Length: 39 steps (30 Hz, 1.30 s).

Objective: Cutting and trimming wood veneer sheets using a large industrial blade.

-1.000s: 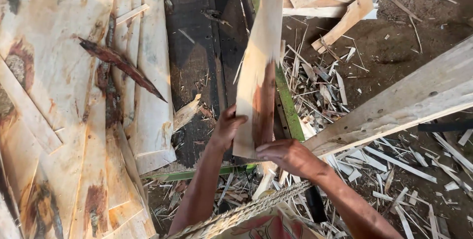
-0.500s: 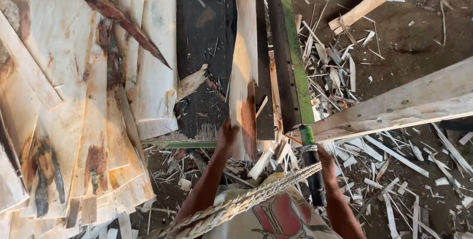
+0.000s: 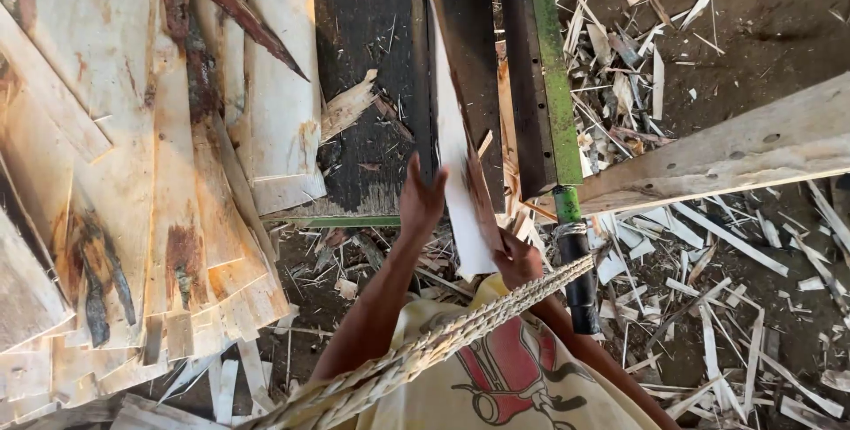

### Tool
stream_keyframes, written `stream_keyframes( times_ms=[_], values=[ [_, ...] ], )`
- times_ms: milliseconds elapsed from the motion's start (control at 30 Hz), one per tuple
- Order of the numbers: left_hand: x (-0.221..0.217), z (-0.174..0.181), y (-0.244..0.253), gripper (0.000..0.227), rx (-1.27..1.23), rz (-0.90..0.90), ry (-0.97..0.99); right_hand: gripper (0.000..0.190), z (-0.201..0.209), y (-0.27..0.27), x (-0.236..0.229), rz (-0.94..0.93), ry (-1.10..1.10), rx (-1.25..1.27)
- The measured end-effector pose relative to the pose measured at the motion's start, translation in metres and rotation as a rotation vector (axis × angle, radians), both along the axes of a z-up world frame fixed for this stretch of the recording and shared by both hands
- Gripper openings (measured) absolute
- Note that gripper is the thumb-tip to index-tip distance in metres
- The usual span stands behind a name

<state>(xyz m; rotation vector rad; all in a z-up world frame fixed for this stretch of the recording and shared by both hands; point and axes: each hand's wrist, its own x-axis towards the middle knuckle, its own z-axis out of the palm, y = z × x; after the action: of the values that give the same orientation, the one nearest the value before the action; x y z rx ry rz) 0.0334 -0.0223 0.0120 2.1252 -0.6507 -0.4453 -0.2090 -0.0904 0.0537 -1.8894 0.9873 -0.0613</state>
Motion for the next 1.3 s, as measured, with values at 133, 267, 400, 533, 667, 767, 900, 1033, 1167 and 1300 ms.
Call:
stream_keyframes(
  times_ms=[133, 267, 400, 533, 667, 767, 900, 1033, 1167, 1300],
  values=[
    [0.078, 0.061, -0.054, 0.095, -0.094, 0.183, 0.411, 0.052, 0.041, 0.004, -0.018, 0.067, -0.016, -0.299],
    [0.143, 0.025, -0.054, 0.065, -0.309, 0.534, 0.826, 0.052, 0.056, 0.001, -0.034, 0.197, -0.234, -0.525],
    [0.158, -0.014, -0.034, 0.050, -0.654, 0.483, 0.973, 0.037, 0.050, 0.008, -0.037, 0.034, -0.144, -0.245],
    [0.131, 0.081, -0.007, 0.053, -0.768, 0.260, 1.112, 0.038, 0.021, -0.011, -0.063, -0.127, -0.096, -0.099],
    [0.144, 0.069, 0.012, 0.065, -1.005, 0.166, 1.133, 0.043, -0.038, -0.056, -0.109, -0.327, -0.046, 0.091],
    [0.153, 0.091, 0.030, 0.068, -1.163, 0.088, 1.081, 0.048, -0.070, -0.089, -0.131, -0.474, -0.012, 0.228],
    [0.153, 0.110, 0.036, 0.072, -1.285, 0.058, 0.961, 0.056, -0.003, -0.098, -0.082, -0.671, 0.029, 0.421],
    [0.140, 0.058, 0.007, 0.064, -1.415, 0.071, 0.997, 0.066, 0.082, -0.103, -0.040, -0.653, -0.004, 0.281],
    [0.118, -0.005, -0.002, 0.056, -1.084, 0.369, 1.094, 0.077, 0.151, -0.078, -0.029, -0.492, -0.092, 0.234],
    [0.134, -0.054, 0.044, 0.051, -1.142, 0.634, 1.223, 0.090, 0.166, -0.048, -0.065, -0.260, -0.098, 0.369]
  ],
)
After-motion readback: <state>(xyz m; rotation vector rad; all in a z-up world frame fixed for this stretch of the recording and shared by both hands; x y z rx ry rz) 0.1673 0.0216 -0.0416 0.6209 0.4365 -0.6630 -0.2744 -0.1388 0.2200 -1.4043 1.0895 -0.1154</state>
